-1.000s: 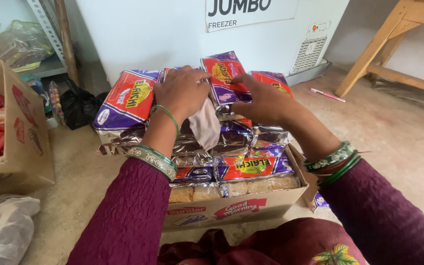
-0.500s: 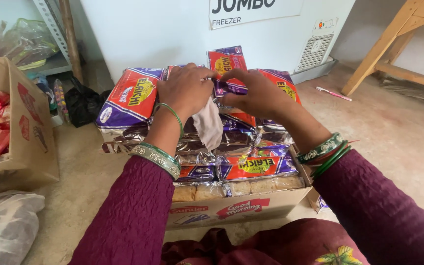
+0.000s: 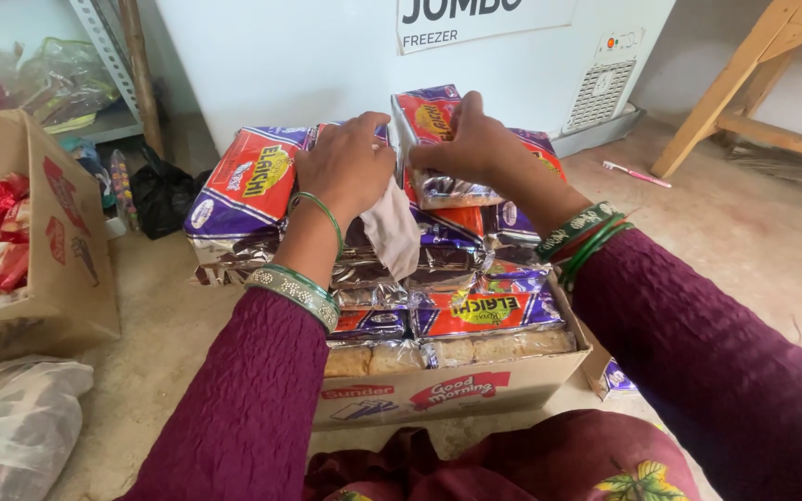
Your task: The person wipes packaged bakery items with a cloth and organizes the packets into a cardboard box by hand.
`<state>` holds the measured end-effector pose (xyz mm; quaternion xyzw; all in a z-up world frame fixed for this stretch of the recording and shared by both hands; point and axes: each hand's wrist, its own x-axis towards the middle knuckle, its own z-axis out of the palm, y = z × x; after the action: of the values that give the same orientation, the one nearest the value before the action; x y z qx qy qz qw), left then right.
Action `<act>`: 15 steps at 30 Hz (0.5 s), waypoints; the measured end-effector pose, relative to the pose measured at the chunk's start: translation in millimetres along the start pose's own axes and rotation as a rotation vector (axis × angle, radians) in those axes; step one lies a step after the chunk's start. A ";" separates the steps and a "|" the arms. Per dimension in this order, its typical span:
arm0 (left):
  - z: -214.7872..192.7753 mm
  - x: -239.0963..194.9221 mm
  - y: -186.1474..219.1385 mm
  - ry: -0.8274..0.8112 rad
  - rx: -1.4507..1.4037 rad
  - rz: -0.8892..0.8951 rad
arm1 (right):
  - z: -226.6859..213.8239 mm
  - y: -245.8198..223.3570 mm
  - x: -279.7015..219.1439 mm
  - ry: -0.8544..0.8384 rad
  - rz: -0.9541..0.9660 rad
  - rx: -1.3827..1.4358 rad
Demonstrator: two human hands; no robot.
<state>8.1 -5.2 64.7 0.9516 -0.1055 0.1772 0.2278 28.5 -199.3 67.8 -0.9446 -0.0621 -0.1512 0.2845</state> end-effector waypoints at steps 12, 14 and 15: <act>5.0 -0.3 -1.4 0.032 -0.008 0.053 | -80.3 157.9 -108.4 0.486 -0.004 0.198; 7.7 0.5 -0.6 0.050 0.006 0.072 | -63.1 205.0 -125.8 0.463 0.089 0.174; 8.8 0.4 -0.7 0.058 0.014 0.080 | -51.8 227.0 -134.8 0.457 0.102 0.076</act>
<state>11.2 -8.8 57.3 0.9426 -0.1354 0.2146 0.2168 -65.9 -420.8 -52.2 -0.8764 0.0462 -0.3439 0.3339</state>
